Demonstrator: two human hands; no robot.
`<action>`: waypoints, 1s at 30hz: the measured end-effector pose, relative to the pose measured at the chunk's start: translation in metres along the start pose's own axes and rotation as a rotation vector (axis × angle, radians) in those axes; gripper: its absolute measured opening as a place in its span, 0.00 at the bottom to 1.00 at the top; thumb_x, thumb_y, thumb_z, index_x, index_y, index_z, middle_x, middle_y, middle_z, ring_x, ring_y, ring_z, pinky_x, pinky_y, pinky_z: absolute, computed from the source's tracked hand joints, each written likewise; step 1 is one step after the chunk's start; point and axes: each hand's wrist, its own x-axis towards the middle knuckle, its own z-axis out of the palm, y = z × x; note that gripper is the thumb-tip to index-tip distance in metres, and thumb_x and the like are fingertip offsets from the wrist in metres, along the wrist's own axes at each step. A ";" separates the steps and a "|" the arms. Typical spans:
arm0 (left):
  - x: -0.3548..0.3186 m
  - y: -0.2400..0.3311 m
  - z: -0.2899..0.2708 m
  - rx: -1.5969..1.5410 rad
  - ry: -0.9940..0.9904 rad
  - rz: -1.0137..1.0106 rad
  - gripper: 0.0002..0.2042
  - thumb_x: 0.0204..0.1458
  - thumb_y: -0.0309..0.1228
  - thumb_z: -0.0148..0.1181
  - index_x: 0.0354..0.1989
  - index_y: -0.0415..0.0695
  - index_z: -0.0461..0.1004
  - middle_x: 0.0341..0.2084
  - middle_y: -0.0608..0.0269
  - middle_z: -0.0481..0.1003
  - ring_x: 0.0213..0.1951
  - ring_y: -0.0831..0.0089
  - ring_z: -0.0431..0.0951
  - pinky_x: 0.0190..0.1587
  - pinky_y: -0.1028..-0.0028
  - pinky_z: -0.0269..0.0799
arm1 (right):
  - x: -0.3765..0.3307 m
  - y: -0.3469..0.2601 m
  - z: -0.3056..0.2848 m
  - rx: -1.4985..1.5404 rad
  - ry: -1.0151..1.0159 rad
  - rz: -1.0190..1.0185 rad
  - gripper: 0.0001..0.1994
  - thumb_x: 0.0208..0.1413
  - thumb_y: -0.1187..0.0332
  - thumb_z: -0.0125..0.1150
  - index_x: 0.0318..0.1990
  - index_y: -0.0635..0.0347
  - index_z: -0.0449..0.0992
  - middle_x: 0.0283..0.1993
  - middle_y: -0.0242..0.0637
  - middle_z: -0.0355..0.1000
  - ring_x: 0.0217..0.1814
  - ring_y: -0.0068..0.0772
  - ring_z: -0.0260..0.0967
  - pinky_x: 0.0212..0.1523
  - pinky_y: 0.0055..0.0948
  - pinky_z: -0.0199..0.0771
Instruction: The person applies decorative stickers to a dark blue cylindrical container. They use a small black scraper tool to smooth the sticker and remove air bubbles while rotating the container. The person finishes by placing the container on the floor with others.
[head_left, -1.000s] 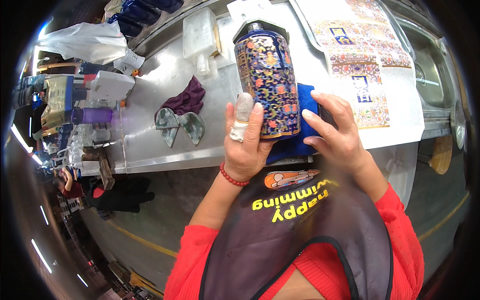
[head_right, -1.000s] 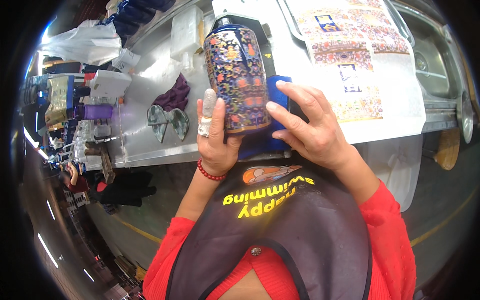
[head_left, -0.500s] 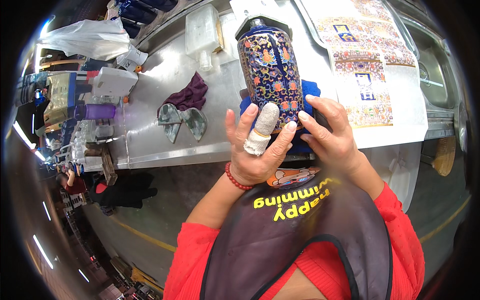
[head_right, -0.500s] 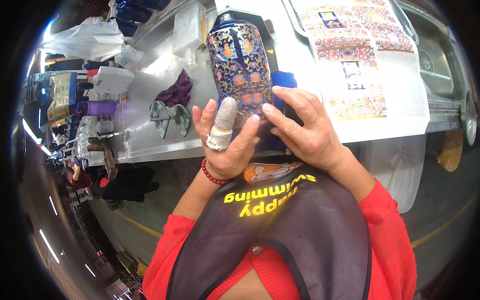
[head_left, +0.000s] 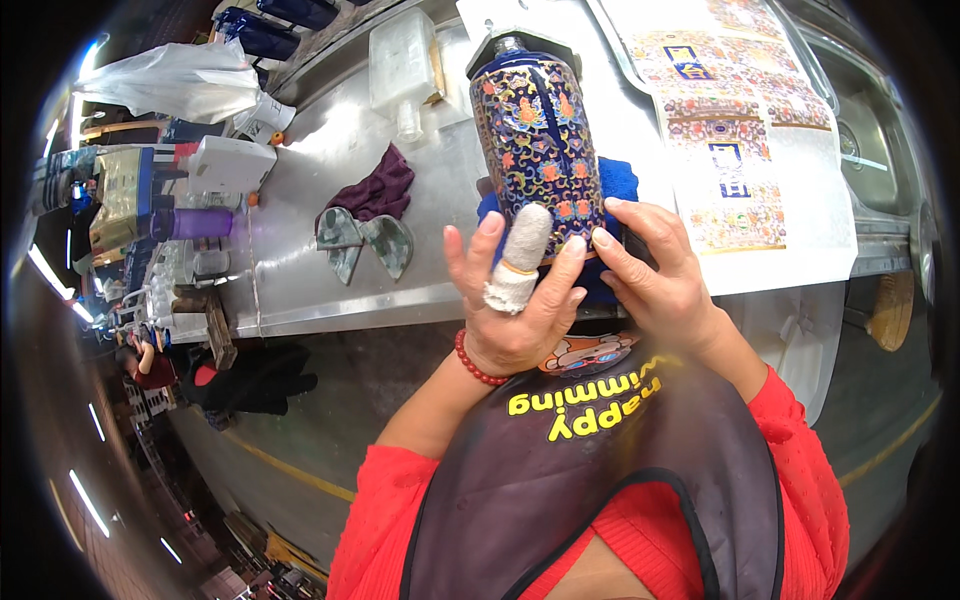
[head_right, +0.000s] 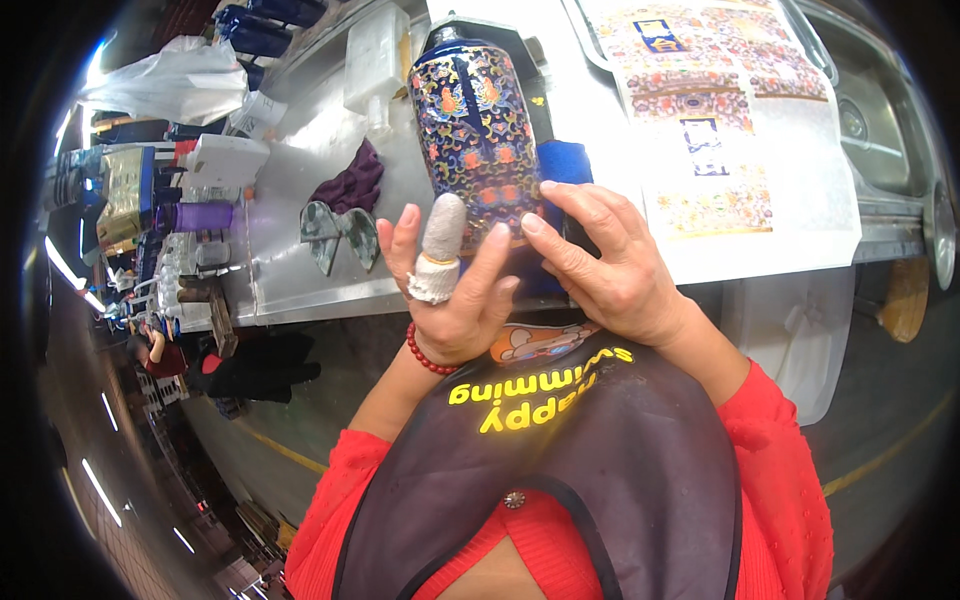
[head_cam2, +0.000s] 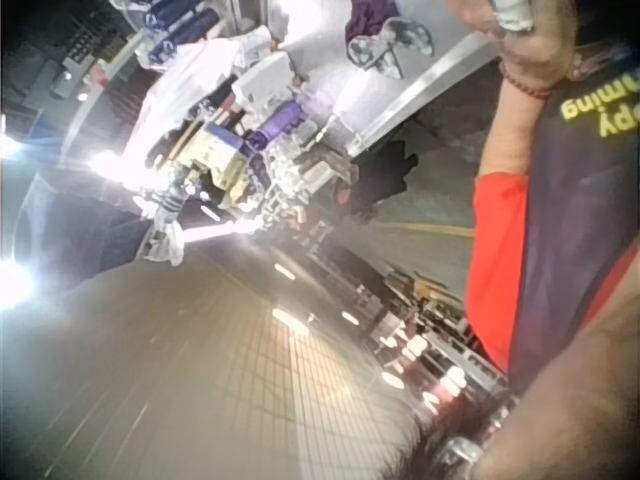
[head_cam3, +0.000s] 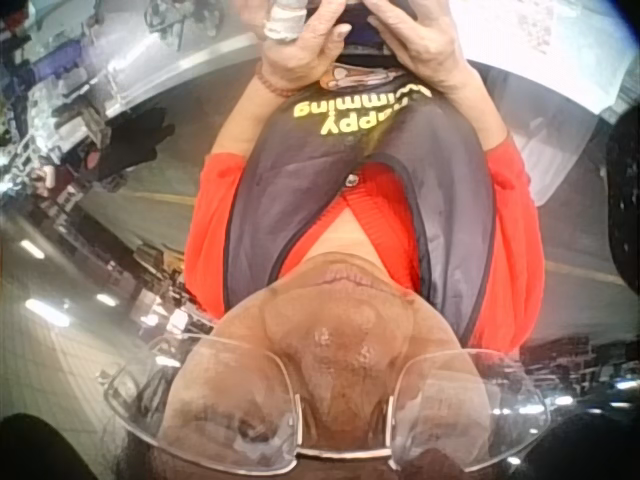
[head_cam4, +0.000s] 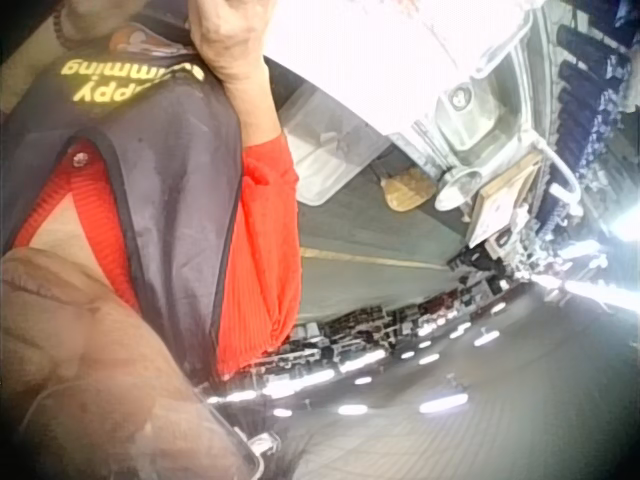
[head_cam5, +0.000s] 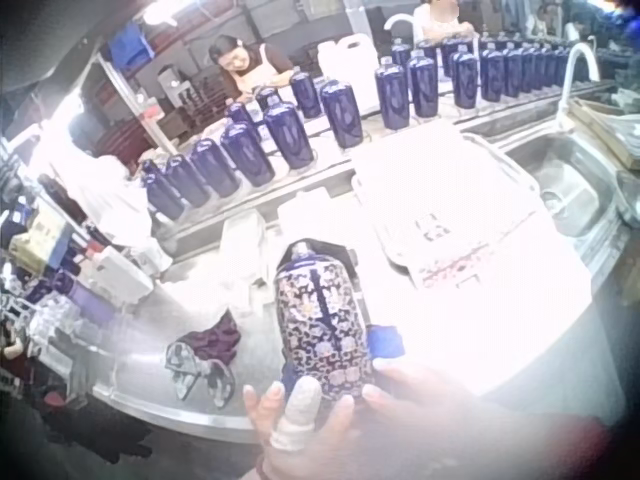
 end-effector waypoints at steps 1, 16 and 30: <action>-0.001 0.001 -0.001 -0.020 0.001 -0.040 0.18 0.55 0.37 0.64 0.54 0.51 0.82 0.61 0.53 0.72 0.68 0.47 0.60 0.73 0.41 0.37 | 0.000 0.000 0.000 -0.002 -0.002 0.004 0.26 0.47 0.76 0.69 0.58 0.58 0.78 0.63 0.47 0.68 0.60 0.51 0.69 0.60 0.47 0.72; -0.003 0.005 -0.001 0.032 0.006 0.014 0.19 0.54 0.36 0.64 0.54 0.49 0.82 0.60 0.54 0.73 0.68 0.48 0.60 0.73 0.41 0.37 | -0.001 0.000 0.002 -0.024 0.012 -0.002 0.25 0.48 0.76 0.69 0.58 0.58 0.78 0.62 0.47 0.69 0.59 0.50 0.70 0.58 0.46 0.73; -0.003 0.001 -0.005 0.023 0.016 0.027 0.16 0.53 0.34 0.65 0.51 0.53 0.83 0.59 0.48 0.74 0.67 0.49 0.62 0.73 0.42 0.40 | 0.000 0.001 -0.001 0.006 0.008 0.009 0.25 0.48 0.80 0.67 0.57 0.60 0.78 0.62 0.50 0.68 0.59 0.52 0.70 0.59 0.46 0.73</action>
